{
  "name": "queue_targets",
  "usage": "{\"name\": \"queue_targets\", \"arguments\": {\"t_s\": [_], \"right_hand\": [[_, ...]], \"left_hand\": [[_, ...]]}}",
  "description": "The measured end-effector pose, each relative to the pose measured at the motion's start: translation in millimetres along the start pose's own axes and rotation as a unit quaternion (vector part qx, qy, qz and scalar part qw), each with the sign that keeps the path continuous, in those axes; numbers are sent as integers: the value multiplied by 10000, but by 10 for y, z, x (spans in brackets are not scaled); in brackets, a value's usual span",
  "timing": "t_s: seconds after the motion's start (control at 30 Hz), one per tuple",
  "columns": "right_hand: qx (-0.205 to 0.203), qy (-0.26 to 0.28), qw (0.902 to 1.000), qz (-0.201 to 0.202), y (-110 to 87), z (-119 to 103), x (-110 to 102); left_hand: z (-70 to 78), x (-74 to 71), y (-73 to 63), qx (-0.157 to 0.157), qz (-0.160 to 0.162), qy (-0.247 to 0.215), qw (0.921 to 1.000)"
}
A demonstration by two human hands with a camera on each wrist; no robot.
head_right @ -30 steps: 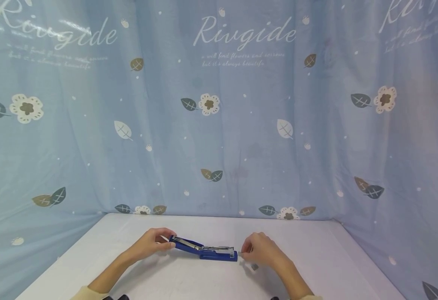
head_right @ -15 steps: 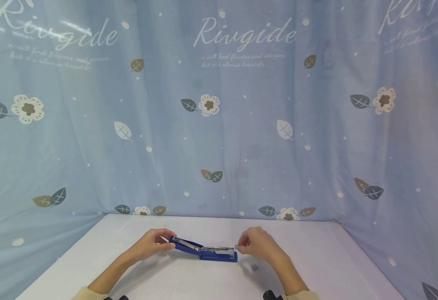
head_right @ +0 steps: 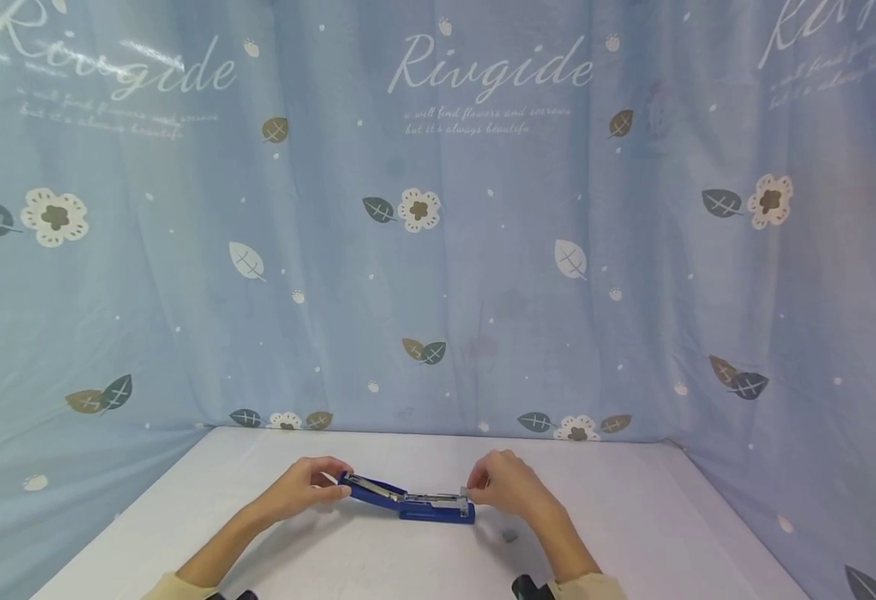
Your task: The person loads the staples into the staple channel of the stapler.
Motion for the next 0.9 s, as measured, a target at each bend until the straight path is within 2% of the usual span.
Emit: {"name": "queue_targets", "arguments": {"t_s": [0.2,0.53,0.9], "right_hand": [[92,-65,9999,-10,21,10,52],[-97,-192,9998,57,43,9,135],[-78,-293,9995,101,53,-17,189]], "left_hand": [[20,7,-9,-5,-36,-136,9999],[22,-3,-5,-60,-52,33,10000],[28,-8,-15,64,-46,98,9999]]}}
Point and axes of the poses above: each hand's wrist, its own y-axis towards the middle knuckle, its own x-axis out of the palm, z = x × y, the point moved 4 cm from there along y, towards the middle knuckle, and after that the axes turned 10 degrees about z, right-handed, at the moved point
